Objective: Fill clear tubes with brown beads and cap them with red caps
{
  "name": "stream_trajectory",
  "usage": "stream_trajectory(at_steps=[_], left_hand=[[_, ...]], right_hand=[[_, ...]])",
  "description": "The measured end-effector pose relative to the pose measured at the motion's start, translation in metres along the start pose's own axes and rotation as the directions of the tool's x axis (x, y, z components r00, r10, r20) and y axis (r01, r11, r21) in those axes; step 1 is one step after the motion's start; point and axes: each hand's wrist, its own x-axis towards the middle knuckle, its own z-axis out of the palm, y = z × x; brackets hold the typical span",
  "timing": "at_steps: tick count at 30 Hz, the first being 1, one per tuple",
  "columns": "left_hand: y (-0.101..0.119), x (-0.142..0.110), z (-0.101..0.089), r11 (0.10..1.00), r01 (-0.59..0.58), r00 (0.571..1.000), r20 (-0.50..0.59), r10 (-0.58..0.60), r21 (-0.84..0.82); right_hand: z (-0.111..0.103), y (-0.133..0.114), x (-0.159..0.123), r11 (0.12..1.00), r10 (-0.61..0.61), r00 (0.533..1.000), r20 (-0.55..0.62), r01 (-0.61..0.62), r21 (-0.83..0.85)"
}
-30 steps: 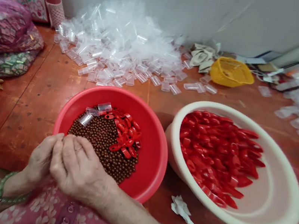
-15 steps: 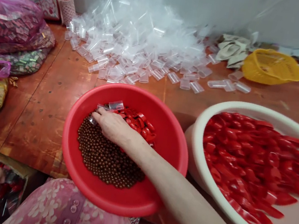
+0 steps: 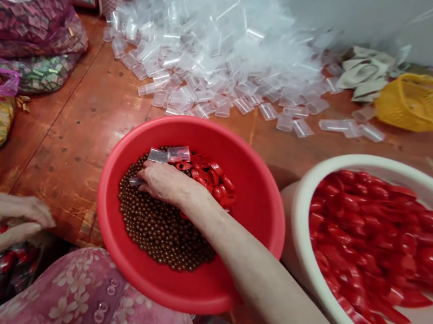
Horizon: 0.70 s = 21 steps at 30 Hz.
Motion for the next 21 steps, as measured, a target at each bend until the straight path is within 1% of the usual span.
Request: stream_trajectory(at_steps=[1, 2, 3, 5, 7, 8, 9, 10, 12, 14, 16, 18, 21], left_hand=[[0.009, 0.017, 0.009, 0.994, -0.107, 0.994, -0.033, 0.106, -0.014], [0.017, 0.035, 0.02, 0.98, -0.199, 0.975, -0.104, 0.196, -0.021], [0.022, 0.052, 0.031, 0.96, -0.28, 0.946, -0.175, 0.272, -0.021], [0.027, 0.081, 0.055, 0.919, -0.394, 0.878, -0.299, 0.373, -0.009], [0.026, 0.104, 0.076, 0.909, -0.416, 0.855, -0.339, 0.392, 0.001], [0.024, 0.112, 0.085, 0.906, -0.419, 0.836, -0.362, 0.412, 0.061], [0.022, 0.117, 0.091, 0.902, -0.412, 0.83, -0.354, 0.431, 0.131], [0.019, 0.121, 0.095, 0.893, -0.404, 0.824, -0.345, 0.45, 0.199], [0.015, 0.123, 0.099, 0.875, -0.384, 0.826, -0.313, 0.468, 0.295], [0.012, 0.123, 0.099, 0.873, -0.369, 0.834, -0.301, 0.463, 0.32], [0.012, 0.122, 0.098, 0.877, -0.366, 0.842, -0.291, 0.455, 0.312], [0.013, 0.122, 0.096, 0.883, -0.37, 0.847, -0.287, 0.448, 0.288], [0.014, 0.122, 0.096, 0.897, -0.365, 0.857, -0.285, 0.428, 0.25]], right_hand=[[0.0, -0.002, -0.001, 1.0, 0.002, 1.0, 0.004, -0.002, 0.0], [0.0, -0.004, -0.002, 1.0, 0.011, 1.0, 0.004, -0.011, -0.001], [0.0, -0.007, -0.004, 1.0, 0.023, 1.0, 0.0, -0.023, -0.002], [0.003, -0.012, -0.008, 0.999, 0.03, 1.0, -0.009, -0.03, 0.016], [0.007, -0.016, -0.012, 0.999, 0.026, 1.0, -0.008, -0.026, 0.045], [0.01, -0.018, -0.013, 0.998, 0.022, 1.0, -0.004, -0.022, 0.06], [0.012, -0.019, -0.013, 0.997, 0.018, 1.0, 0.0, -0.018, 0.072], [0.014, -0.02, -0.012, 0.997, 0.009, 1.0, 0.005, -0.009, 0.082], [0.016, -0.019, -0.008, 0.994, -0.034, 0.999, -0.003, 0.034, 0.108], [0.016, -0.016, -0.006, 0.987, -0.073, 0.997, -0.029, 0.077, 0.139], [0.013, -0.011, -0.009, 0.985, -0.083, 0.995, -0.059, 0.091, 0.144], [0.01, -0.006, -0.017, 0.996, -0.032, 0.997, -0.073, 0.038, 0.086], [0.009, 0.001, -0.028, 0.988, 0.116, 0.991, -0.062, -0.121, -0.095]])
